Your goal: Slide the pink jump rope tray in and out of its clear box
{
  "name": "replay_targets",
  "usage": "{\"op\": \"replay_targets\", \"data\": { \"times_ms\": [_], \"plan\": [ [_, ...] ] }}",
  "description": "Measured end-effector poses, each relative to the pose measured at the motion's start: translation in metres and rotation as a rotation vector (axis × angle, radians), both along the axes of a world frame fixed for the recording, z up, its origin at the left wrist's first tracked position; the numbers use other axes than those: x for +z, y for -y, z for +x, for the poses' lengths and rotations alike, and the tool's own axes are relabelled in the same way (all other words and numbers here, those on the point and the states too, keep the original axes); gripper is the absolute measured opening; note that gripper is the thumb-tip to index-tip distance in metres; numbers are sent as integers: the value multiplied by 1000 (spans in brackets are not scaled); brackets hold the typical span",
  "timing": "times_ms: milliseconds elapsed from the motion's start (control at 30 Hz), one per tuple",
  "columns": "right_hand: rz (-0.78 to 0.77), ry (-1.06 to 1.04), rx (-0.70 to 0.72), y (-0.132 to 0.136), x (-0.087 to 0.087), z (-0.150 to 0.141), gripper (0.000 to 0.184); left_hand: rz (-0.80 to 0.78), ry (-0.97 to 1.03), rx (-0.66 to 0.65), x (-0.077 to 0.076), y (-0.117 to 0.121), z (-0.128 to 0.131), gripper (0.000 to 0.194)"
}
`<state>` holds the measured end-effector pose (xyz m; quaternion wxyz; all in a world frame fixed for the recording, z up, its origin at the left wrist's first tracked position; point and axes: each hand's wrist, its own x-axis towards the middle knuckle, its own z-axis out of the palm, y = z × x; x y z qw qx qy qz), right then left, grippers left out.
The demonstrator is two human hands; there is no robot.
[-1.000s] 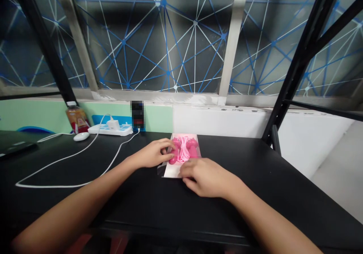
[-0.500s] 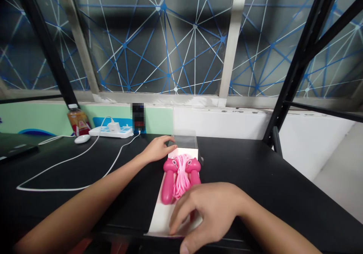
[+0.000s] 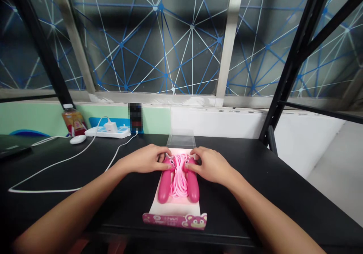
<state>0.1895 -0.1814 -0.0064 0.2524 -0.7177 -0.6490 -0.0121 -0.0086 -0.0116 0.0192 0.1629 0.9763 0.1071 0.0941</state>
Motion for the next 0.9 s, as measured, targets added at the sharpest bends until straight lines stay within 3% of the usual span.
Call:
{"op": "replay_targets", "data": {
  "times_ms": [167, 300, 533, 900],
  "plan": [
    [-32, -113, 47, -3, -7, -2, 29, -127, -72, 25, -6, -1, 3, 35],
    [-160, -268, 54, -1, -7, 2, 34, -231, -124, 57, -8, -6, 3, 37],
    [-68, -60, 63, 2, -7, -5, 34, -232, -111, 50, -8, -8, 2, 37],
    [-165, -207, 105, 7, 3, -11, 34, -279, -101, -13, -8, -10, 2, 31]
  ]
}}
